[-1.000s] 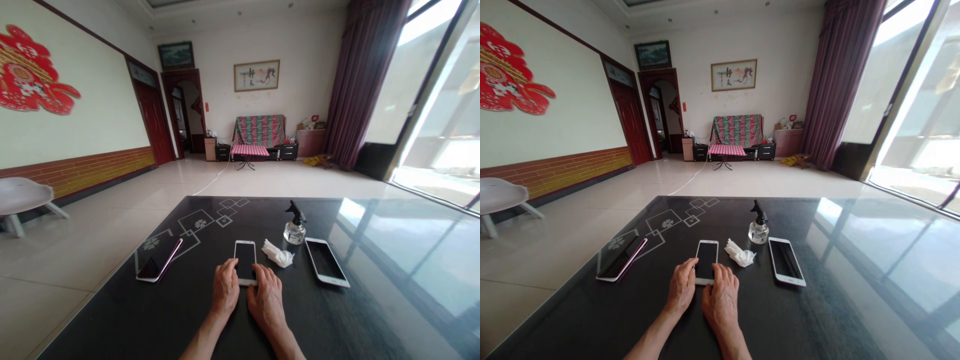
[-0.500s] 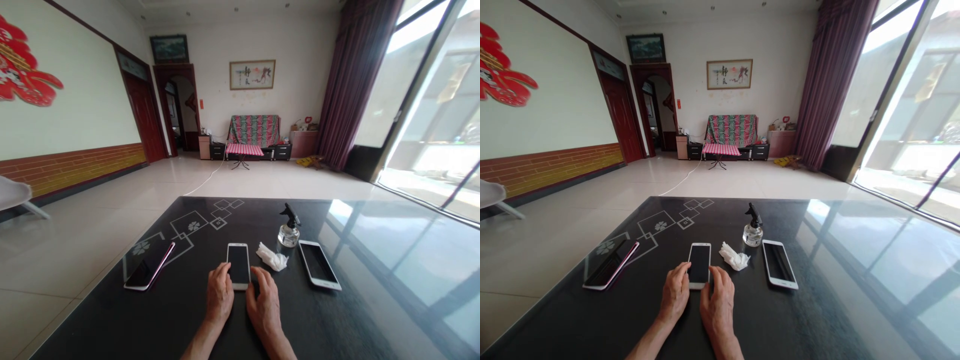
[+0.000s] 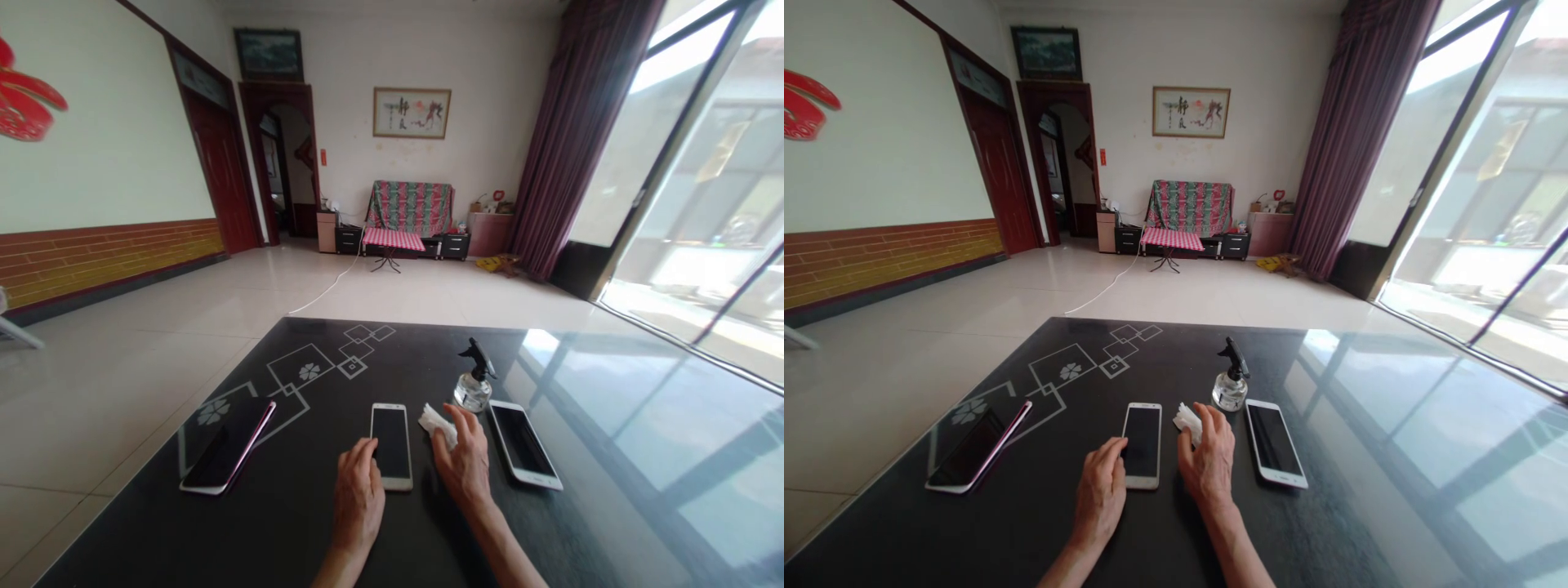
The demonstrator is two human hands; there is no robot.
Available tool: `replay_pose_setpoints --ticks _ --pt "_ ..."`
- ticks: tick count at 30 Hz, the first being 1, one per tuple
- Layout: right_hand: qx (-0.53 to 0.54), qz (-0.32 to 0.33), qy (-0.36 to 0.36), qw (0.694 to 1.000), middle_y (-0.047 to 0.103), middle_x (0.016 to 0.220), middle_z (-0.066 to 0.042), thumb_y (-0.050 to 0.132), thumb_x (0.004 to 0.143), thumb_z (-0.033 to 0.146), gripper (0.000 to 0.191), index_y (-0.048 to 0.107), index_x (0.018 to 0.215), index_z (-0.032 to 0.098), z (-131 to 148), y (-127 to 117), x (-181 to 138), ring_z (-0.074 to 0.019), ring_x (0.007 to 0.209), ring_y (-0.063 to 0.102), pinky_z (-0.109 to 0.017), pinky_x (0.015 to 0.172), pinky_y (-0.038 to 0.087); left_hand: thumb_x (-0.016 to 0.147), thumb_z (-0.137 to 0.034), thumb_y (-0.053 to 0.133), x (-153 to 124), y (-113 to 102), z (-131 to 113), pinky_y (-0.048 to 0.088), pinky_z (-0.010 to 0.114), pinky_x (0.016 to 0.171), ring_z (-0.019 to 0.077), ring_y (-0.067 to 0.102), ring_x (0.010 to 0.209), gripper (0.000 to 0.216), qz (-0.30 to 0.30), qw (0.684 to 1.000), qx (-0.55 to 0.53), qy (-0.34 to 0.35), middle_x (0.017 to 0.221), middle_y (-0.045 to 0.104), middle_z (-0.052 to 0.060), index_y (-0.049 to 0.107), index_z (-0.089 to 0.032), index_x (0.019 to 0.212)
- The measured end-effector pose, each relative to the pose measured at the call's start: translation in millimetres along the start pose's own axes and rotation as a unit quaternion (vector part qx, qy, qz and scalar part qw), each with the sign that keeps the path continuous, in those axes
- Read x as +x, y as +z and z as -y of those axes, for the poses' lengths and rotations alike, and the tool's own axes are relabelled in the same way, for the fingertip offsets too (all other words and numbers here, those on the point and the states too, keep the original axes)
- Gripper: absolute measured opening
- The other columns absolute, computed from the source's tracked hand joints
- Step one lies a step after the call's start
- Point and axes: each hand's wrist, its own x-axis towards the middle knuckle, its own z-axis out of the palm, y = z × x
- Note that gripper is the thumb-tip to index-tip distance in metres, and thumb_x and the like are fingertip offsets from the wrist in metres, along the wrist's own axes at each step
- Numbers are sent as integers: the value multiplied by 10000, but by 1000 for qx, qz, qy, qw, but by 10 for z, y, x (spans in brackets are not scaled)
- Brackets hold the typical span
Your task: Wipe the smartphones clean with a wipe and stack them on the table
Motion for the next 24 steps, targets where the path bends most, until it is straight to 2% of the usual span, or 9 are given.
replay_pose_setpoints --ticks 5,13,19,24 --pt "-46 50 -11 998 569 1113 -98 507 810 342 371 539 1148 192 -202 57 -26 -257 996 540 -423 859 411 872 -100 364 -18 -12 -17 507 402 887 232 601 1003 357 -5 1000 -4 4 1123 644 99 617 -157 1117" --pt "-37 54 -10 998 564 1128 -98 486 801 317 394 516 1174 196 -219 33 -73 -262 1030 529 -424 873 397 886 -107 387 -47 -65 -45 503 417 911 237 584 1056 342 3 1000 6 20 1153 633 110 608 -158 1142" --pt "-61 72 -15 995 570 1116 -96 495 795 310 403 505 1180 193 -265 51 -101 -262 990 545 -415 846 401 894 -98 364 -84 -22 -11 501 429 920 240 584 1076 360 -2 999 27 24 1162 633 114 591 -152 1168" --pt "-81 65 5 995 580 1105 -102 478 794 310 406 506 1178 181 -303 101 -100 -270 987 548 -414 834 407 894 -103 366 -81 -19 -5 501 394 921 225 585 1078 363 -4 1000 22 22 1162 631 109 576 -160 1185"
